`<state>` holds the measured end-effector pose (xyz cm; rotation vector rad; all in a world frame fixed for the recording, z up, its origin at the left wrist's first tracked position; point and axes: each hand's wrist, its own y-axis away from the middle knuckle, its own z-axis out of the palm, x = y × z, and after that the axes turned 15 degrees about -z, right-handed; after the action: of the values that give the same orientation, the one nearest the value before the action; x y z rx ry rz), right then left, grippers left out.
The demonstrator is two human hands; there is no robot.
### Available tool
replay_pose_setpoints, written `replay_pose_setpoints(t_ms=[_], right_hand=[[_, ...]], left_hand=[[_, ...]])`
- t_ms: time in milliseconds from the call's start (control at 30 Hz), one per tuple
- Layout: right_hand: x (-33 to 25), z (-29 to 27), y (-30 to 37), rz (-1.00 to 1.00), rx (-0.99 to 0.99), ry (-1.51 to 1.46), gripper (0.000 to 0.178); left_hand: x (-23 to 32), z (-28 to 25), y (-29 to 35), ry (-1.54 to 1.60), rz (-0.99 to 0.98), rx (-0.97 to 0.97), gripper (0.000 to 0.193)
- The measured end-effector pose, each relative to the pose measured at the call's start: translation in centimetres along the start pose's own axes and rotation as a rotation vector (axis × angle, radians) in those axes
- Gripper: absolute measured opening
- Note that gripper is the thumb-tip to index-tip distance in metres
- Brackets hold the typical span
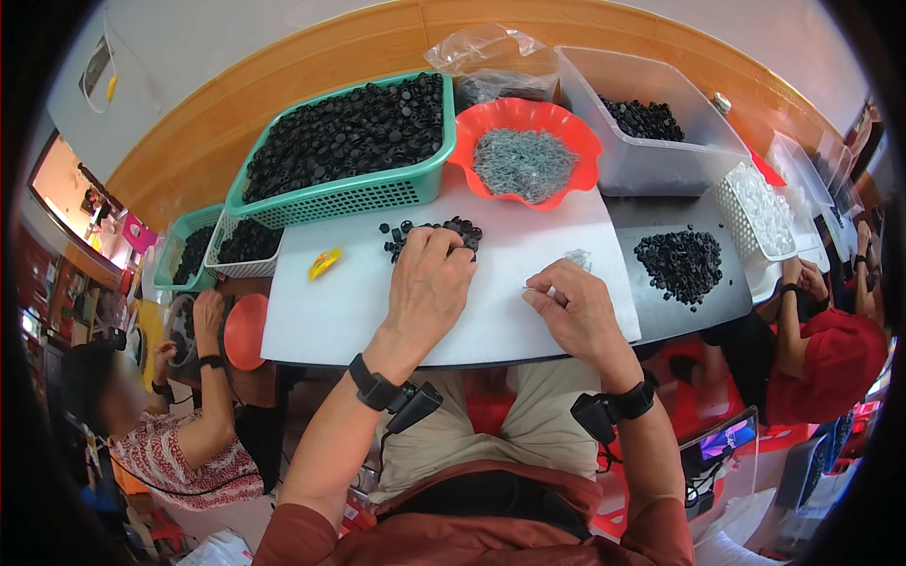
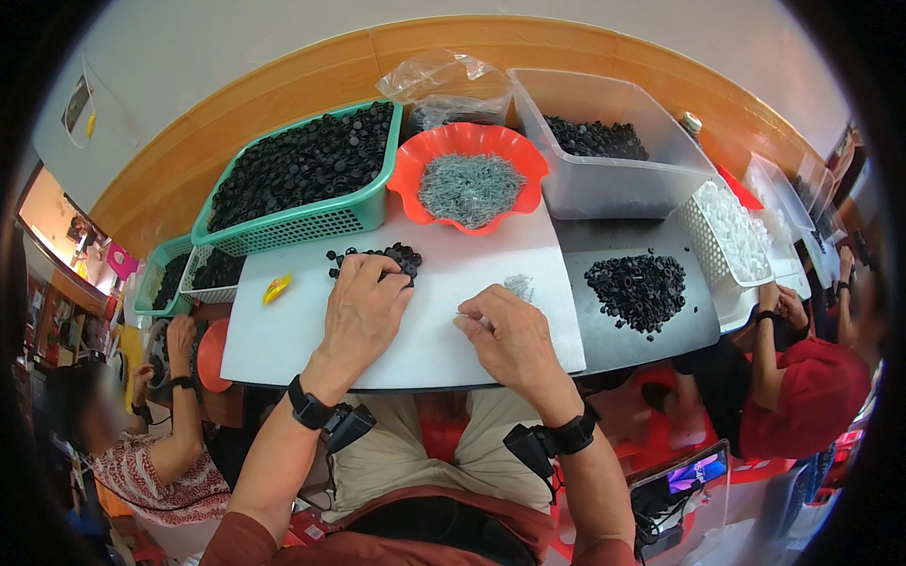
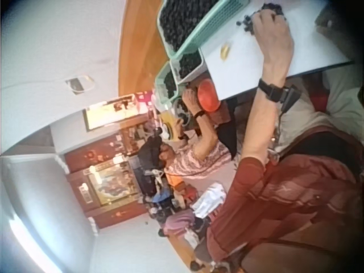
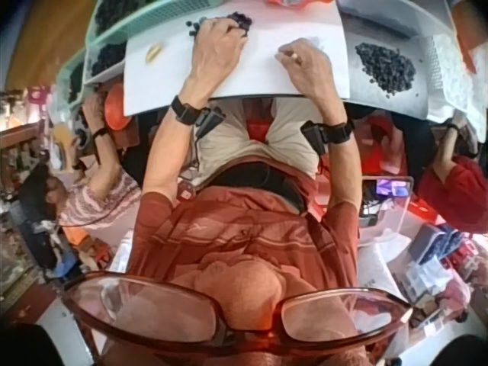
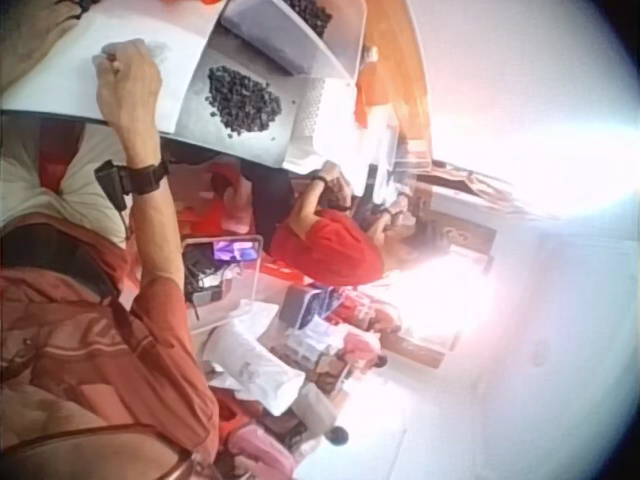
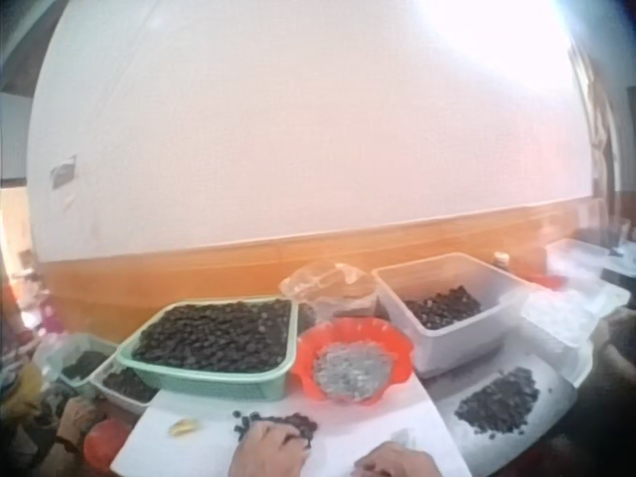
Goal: Assembling small black plastic components with grey rings at a manufacturing workstation.
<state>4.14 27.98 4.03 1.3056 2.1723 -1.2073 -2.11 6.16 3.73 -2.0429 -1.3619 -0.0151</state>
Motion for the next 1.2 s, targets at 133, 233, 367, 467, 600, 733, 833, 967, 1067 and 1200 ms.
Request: replay_pose_setpoints(t_ms=[133, 233, 367, 467, 600, 733, 833, 967, 1067, 1200], right_hand=[[0.1, -0.1, 0.1, -0.021, 0.015, -0.026, 0.012], [0.2, -0.1, 0.2, -0.042, 0.031, -0.036, 0.011], [0.1, -0.2, 0.3, -0.068, 0.059, -0.048, 0.011], [0.0, -0.2, 0.3, -0.075, 0.072, -0.054, 0.01], [0.2, -0.1, 0.5, -0.079, 0.089, -0.06, 0.01], [0.4, 0.0, 0.6, -0.096, 0.1, -0.068, 0.01], [0.4, -0.1, 0.7, -0.104, 0.103, -0.062, 0.01], [0.2, -0.2, 0.7, -0.089, 0.092, -0.068, 0.01], [0.6, -0.2, 0.7, -0.126, 0.119, -0.086, 0.011], [0.6, -0.4, 0.6, -0.119, 0.122, -0.149, 0.012]], left_hand=[[0.3, 0.0, -0.3, -0.024, -0.005, -0.017, 0.016], [0.5, 0.1, -0.3, -0.06, 0.033, -0.012, 0.014], [0.5, 0.3, -0.1, -0.124, 0.12, 0.015, 0.011], [0.9, 0.0, -0.2, -0.144, 0.161, 0.013, 0.012], [0.5, 0.1, -0.5, -0.127, 0.196, -0.015, 0.014], [0.1, 0.2, -0.4, -0.087, 0.198, -0.025, 0.012], [0.3, -0.2, -0.1, -0.037, 0.165, -0.026, 0.013], [1.0, -0.9, 0.8, 0.117, 0.04, -0.052, 0.017], [1.5, -1.1, 1.4, 0.251, -0.023, -0.055, 0.019], [1.9, -1.0, 1.9, 0.34, -0.108, -0.11, 0.02]])
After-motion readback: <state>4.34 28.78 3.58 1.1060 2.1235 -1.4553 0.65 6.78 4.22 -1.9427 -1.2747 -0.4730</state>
